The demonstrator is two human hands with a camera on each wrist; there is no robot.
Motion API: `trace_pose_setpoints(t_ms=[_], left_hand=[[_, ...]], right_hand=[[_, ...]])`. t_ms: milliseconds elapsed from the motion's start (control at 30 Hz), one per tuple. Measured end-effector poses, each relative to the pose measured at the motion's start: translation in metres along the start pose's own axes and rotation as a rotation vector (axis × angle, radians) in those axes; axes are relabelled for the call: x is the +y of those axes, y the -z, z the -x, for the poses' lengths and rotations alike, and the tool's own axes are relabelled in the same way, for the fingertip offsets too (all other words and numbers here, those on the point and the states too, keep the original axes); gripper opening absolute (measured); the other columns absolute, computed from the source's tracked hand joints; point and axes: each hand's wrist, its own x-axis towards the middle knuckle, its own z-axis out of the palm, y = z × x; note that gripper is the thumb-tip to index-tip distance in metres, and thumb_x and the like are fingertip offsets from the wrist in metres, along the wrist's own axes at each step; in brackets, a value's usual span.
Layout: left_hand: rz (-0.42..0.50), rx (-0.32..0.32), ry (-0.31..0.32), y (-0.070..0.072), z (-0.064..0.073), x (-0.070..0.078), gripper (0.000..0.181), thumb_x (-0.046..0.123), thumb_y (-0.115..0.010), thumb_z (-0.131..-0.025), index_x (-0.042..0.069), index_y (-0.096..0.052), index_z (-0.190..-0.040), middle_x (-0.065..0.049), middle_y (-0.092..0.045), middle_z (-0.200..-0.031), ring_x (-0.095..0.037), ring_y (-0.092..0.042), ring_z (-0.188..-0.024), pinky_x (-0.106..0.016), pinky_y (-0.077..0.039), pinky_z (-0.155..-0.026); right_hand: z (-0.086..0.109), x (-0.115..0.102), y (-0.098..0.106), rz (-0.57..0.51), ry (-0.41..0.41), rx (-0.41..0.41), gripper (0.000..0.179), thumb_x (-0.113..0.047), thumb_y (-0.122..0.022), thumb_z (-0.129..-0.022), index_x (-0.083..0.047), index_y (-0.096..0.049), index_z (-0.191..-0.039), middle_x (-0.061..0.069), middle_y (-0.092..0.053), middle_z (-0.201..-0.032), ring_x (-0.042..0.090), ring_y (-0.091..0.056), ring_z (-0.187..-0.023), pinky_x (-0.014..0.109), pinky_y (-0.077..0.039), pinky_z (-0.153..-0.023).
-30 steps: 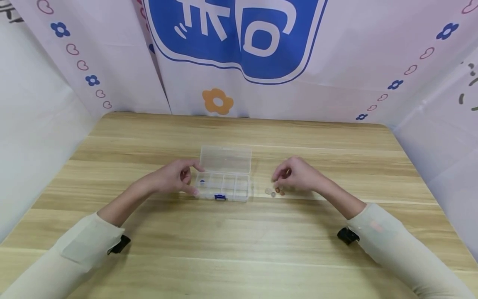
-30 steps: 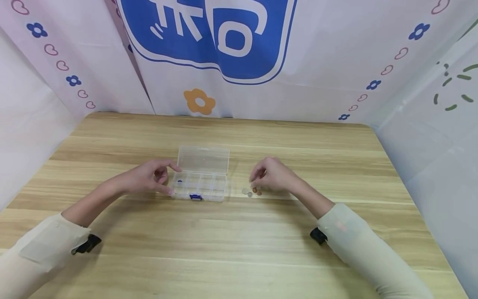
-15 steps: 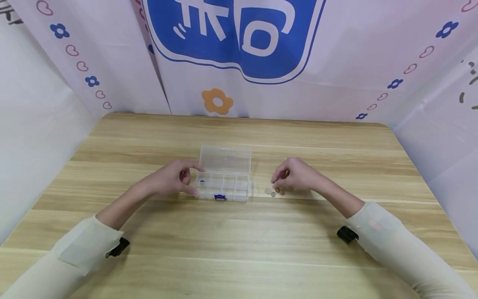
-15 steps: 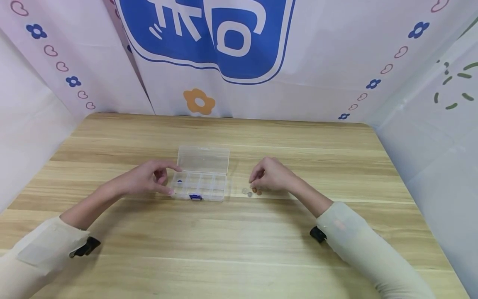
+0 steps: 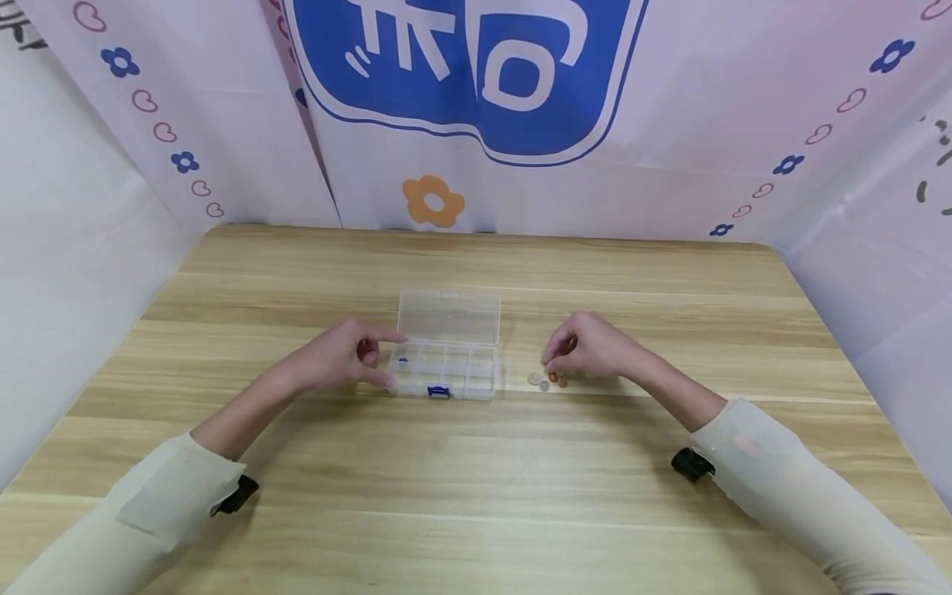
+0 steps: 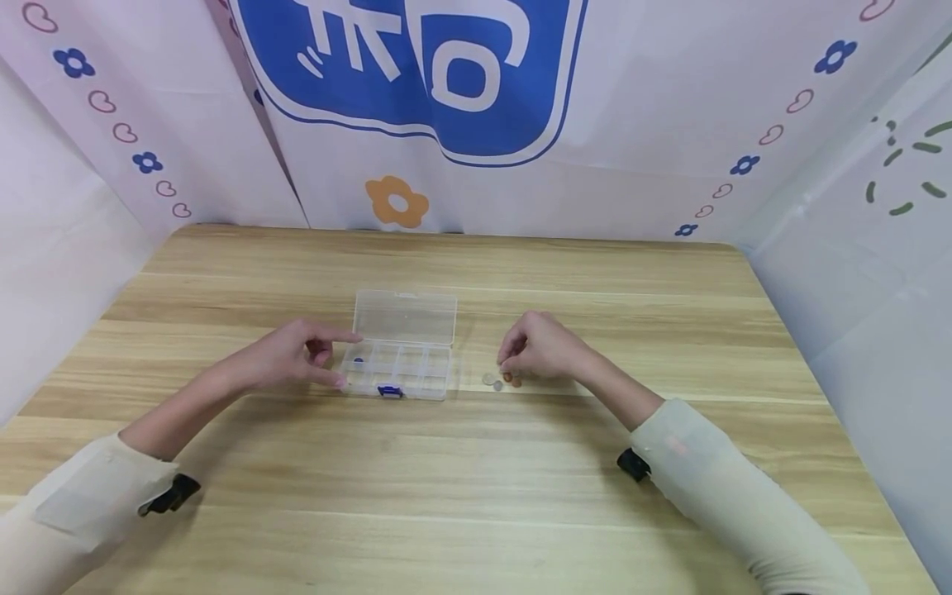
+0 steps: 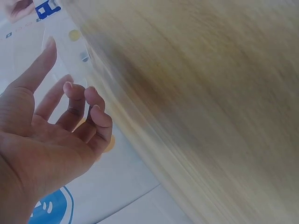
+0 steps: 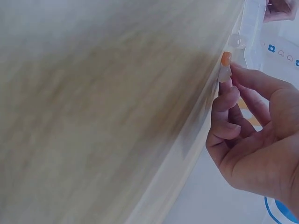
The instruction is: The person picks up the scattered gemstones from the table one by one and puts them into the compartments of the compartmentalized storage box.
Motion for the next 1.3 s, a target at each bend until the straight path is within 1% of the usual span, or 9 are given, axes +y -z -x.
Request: trace_pose_setpoints(t_ms=[300, 500, 600, 800, 967, 1067, 1233, 1300], left_hand=[[0.008, -0.01, -0.011, -0.002, -0.001, -0.002, 0.064, 0.01, -0.086, -0.084, -0.01, -0.059, -0.139, 0.003, -0.04, -0.063, -0.011, -0.037, -0.06, -0.024, -0.034, -0.056], [0.002, -0.012, -0.014, -0.001, 0.0, -0.002, 0.064, 0.012, -0.086, -0.085, -0.009, -0.059, -0.139, 0.003, -0.04, -0.063, -0.011, -0.037, -0.061, -0.025, -0.034, -0.057], [0.021, -0.009, -0.015, -0.001, 0.001, -0.004, 0.064, 0.012, -0.086, -0.085, -0.008, -0.06, -0.139, 0.002, -0.042, -0.064, -0.012, -0.039, -0.062, -0.025, -0.035, -0.058], [0.078, -0.004, -0.018, -0.002, 0.001, -0.008, 0.064, 0.01, -0.087, -0.084, -0.008, -0.06, -0.139, 0.0, -0.045, -0.066, -0.013, -0.04, -0.063, -0.025, -0.037, -0.06], [0.112, -0.004, -0.009, -0.001, 0.002, -0.009, 0.064, 0.01, -0.086, -0.084, -0.008, -0.059, -0.139, -0.001, -0.045, -0.067, -0.013, -0.039, -0.062, -0.026, -0.037, -0.06], [0.124, -0.006, -0.002, -0.001, 0.002, -0.009, 0.064, 0.01, -0.086, -0.085, -0.008, -0.059, -0.14, 0.0, -0.043, -0.066, -0.012, -0.038, -0.062, -0.026, -0.036, -0.06], [0.131, -0.009, -0.002, -0.001, 0.001, -0.009, 0.064, 0.008, -0.086, -0.085, -0.009, -0.058, -0.14, 0.0, -0.041, -0.065, -0.011, -0.037, -0.061, -0.026, -0.037, -0.06], [0.131, -0.009, -0.003, -0.001, 0.001, -0.009, 0.063, 0.007, -0.086, -0.085, -0.009, -0.058, -0.14, 0.0, -0.041, -0.065, -0.011, -0.037, -0.06, -0.026, -0.037, -0.06]], right_hand=[[0.0, 0.0, 0.0, -0.01, 0.0, -0.006, 0.009, 0.001, -0.077, -0.09, -0.004, -0.079, -0.083, 0.002, -0.074, -0.075, 0.017, -0.068, -0.069, 0.024, -0.051, -0.061], [-0.002, 0.0, 0.0, -0.054, -0.009, -0.007, 0.008, 0.002, -0.075, -0.091, -0.003, -0.078, -0.085, 0.005, -0.074, -0.075, 0.02, -0.07, -0.068, 0.027, -0.053, -0.061], [-0.003, 0.0, 0.0, -0.061, -0.001, 0.0, 0.008, 0.003, -0.074, -0.091, -0.002, -0.078, -0.086, 0.006, -0.074, -0.076, 0.02, -0.07, -0.069, 0.028, -0.054, -0.063], [-0.005, -0.003, 0.001, -0.013, 0.018, 0.037, 0.009, 0.001, -0.074, -0.091, -0.004, -0.079, -0.086, 0.003, -0.074, -0.082, 0.016, -0.067, -0.077, 0.028, -0.055, -0.069], [-0.009, -0.006, 0.001, -0.029, 0.016, 0.043, 0.006, -0.002, -0.074, -0.093, -0.004, -0.079, -0.09, 0.004, -0.074, -0.085, 0.017, -0.064, -0.079, 0.027, -0.051, -0.066], [-0.01, -0.008, 0.0, -0.057, 0.016, 0.034, 0.005, -0.002, -0.074, -0.093, -0.003, -0.079, -0.091, 0.006, -0.074, -0.086, 0.019, -0.064, -0.077, 0.026, -0.05, -0.062], [-0.011, -0.011, -0.001, -0.115, 0.013, 0.017, 0.004, -0.001, -0.074, -0.094, 0.001, -0.077, -0.093, 0.011, -0.073, -0.086, 0.024, -0.067, -0.068, 0.03, -0.055, -0.059], [-0.012, -0.011, -0.002, -0.112, 0.017, 0.02, 0.004, 0.0, -0.073, -0.094, 0.0, -0.077, -0.094, 0.012, -0.073, -0.087, 0.023, -0.066, -0.068, 0.03, -0.055, -0.06]])
